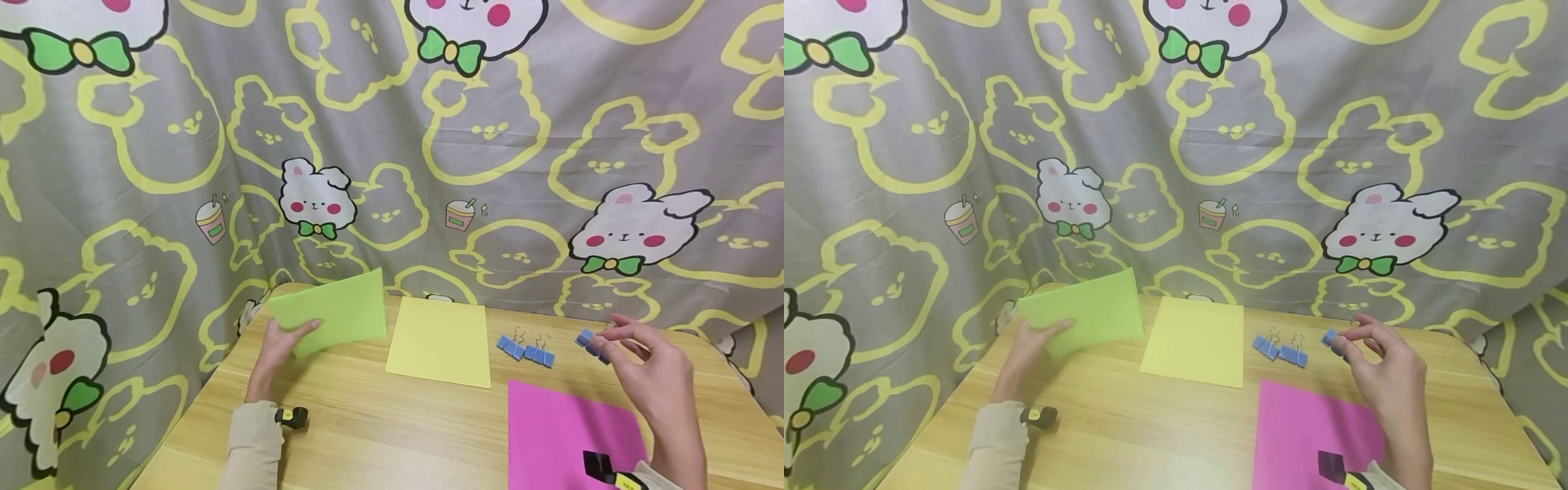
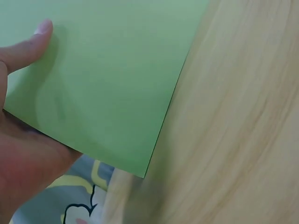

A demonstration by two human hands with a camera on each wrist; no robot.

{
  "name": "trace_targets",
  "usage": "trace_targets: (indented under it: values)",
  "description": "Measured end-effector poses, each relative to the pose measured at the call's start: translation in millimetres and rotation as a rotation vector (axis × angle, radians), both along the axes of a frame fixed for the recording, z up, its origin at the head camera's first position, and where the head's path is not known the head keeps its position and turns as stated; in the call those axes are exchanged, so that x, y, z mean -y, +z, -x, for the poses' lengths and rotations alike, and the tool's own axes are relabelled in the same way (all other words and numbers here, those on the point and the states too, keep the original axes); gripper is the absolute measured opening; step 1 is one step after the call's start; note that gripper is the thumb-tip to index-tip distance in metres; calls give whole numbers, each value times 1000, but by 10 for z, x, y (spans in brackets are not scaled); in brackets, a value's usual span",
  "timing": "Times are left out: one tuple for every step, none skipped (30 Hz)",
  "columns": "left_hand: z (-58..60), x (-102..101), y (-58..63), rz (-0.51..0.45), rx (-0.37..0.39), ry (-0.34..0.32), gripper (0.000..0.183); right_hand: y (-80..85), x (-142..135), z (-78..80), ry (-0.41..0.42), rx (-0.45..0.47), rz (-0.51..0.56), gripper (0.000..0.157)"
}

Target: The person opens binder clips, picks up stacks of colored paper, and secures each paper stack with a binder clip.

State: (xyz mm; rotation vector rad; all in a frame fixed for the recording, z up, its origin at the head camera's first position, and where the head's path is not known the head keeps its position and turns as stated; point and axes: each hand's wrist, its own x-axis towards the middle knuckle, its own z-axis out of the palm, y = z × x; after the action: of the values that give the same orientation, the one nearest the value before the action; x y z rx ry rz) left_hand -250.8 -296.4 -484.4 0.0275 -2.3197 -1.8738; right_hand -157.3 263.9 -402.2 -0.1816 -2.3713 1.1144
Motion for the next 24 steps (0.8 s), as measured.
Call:
trace_targets:
  values:
    - [2,-6,4,2,-9,-5,53,-1,3,-2,2,0,-4,16]
    - [3,-12,8,8,-12,-6,53,-1,7,-3,2,1,-12,16]
    - [4,-15,9,19,-14,-8,53,-1,9,-4,1,2,-17,16]
    - [5,-19,10,17,-10,-6,53,0,11,-4,0,3,-20,16]
    - [7,-24,10,14,-4,0,52,2,11,-6,0,8,-21,16]
    - [9,-28,9,9,3,11,51,3,11,-6,0,13,-21,17]
    - [13,-32,7,3,10,19,50,4,10,-7,0,16,-19,18]
    - [15,-36,5,0,17,27,50,5,9,-7,3,19,-15,18]
    - [17,-39,2,-1,23,32,50,3,7,-6,7,19,-12,18]
    - [19,-46,3,-12,25,37,48,2,3,-6,13,20,-13,18]
    - [22,-52,2,-15,25,40,48,1,-2,-7,19,22,-18,18]
    - [24,-56,1,-15,24,43,48,-2,-5,-7,24,25,-25,18]
    - [23,-61,2,-14,21,41,48,-5,-8,-7,30,29,-38,18]
    - [21,-66,4,-13,20,41,48,-8,-10,-7,35,29,-53,18]
    - [22,-68,3,-16,20,40,48,-12,-11,-7,39,34,-69,18]
    - [23,-71,4,-19,18,42,47,-16,-11,-6,45,40,-82,18]
    - [27,-69,1,-17,20,43,47,-21,-11,-5,50,41,-96,18]
    - [27,-67,-1,-11,20,44,46,-28,-9,-6,54,47,-105,19]
    - [27,-66,-3,-6,19,43,44,-32,-9,-4,61,50,-110,19]
    - [30,-63,-7,-3,18,42,43,-36,-12,-3,68,54,-114,20]
    - [34,-61,-12,1,16,39,41,-41,-16,-2,76,61,-123,22]
    - [36,-58,-15,7,12,36,39,-44,-21,-1,85,69,-136,24]
    - [36,-57,-15,13,8,31,38,-47,-27,0,95,79,-151,28]
    - [35,-58,-17,19,6,26,36,-52,-34,0,110,92,-164,34]
